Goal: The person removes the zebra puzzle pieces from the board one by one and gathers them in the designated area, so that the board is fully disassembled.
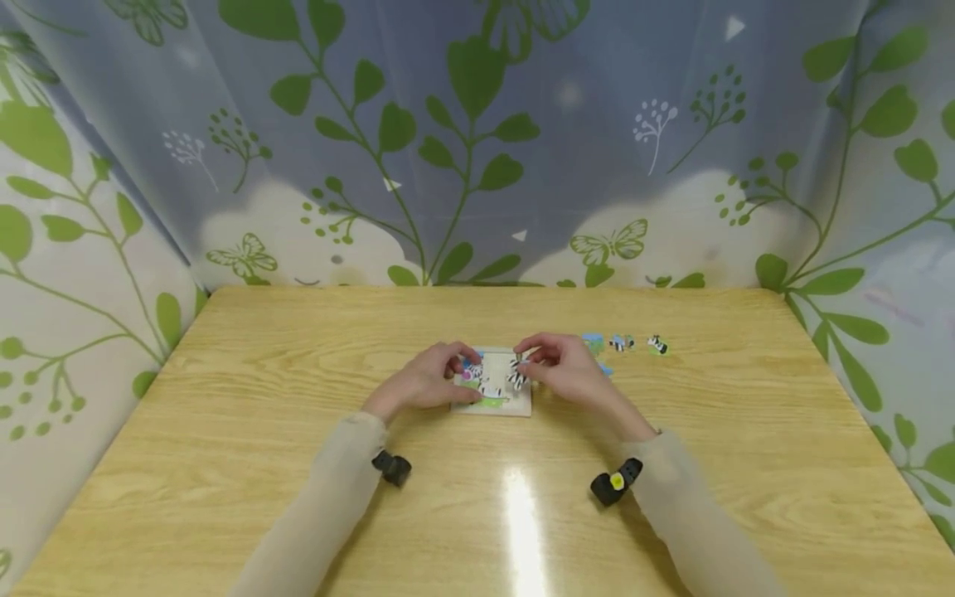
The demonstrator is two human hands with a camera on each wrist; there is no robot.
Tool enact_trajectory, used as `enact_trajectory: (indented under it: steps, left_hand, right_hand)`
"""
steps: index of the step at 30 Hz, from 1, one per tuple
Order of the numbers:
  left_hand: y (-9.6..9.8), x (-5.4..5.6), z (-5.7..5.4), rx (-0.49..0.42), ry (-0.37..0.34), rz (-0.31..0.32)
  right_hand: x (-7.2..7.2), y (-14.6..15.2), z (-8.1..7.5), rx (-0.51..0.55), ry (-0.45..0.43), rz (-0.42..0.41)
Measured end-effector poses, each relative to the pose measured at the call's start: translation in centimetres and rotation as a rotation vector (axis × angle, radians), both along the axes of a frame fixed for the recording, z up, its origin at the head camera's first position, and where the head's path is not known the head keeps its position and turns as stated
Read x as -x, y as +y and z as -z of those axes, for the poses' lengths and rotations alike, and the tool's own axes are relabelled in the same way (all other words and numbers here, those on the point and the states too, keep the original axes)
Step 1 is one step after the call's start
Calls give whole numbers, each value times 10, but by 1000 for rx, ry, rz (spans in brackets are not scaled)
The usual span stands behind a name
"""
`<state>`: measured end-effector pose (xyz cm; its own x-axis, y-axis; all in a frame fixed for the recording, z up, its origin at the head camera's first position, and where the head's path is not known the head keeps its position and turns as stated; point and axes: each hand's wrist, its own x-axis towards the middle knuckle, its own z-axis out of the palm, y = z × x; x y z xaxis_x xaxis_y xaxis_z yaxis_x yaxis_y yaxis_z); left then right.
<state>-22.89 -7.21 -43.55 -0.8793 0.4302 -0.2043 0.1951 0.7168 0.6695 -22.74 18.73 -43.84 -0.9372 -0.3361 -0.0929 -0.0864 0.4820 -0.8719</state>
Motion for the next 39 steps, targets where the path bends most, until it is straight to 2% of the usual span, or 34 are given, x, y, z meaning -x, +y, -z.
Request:
enact_trajectory:
  steps: [5, 13, 23, 32, 39]
  left_hand:
    - [-7, -3, 3, -66, 12, 25]
    - [-18, -7, 1, -81, -17, 54]
    - [-21, -5, 7, -163, -76, 31]
    - [-19, -6, 3, -179, -74, 34]
    - [-19, -6, 3, -171, -74, 33]
  right_hand:
    - [-6, 23, 0, -8, 6, 10]
    - [-14, 58, -7, -35, 36, 48]
    - [-20, 97, -9, -106, 52, 90]
    - [-17, 125, -4, -170, 82, 97]
    - [-12, 134, -2, -218, 63, 88]
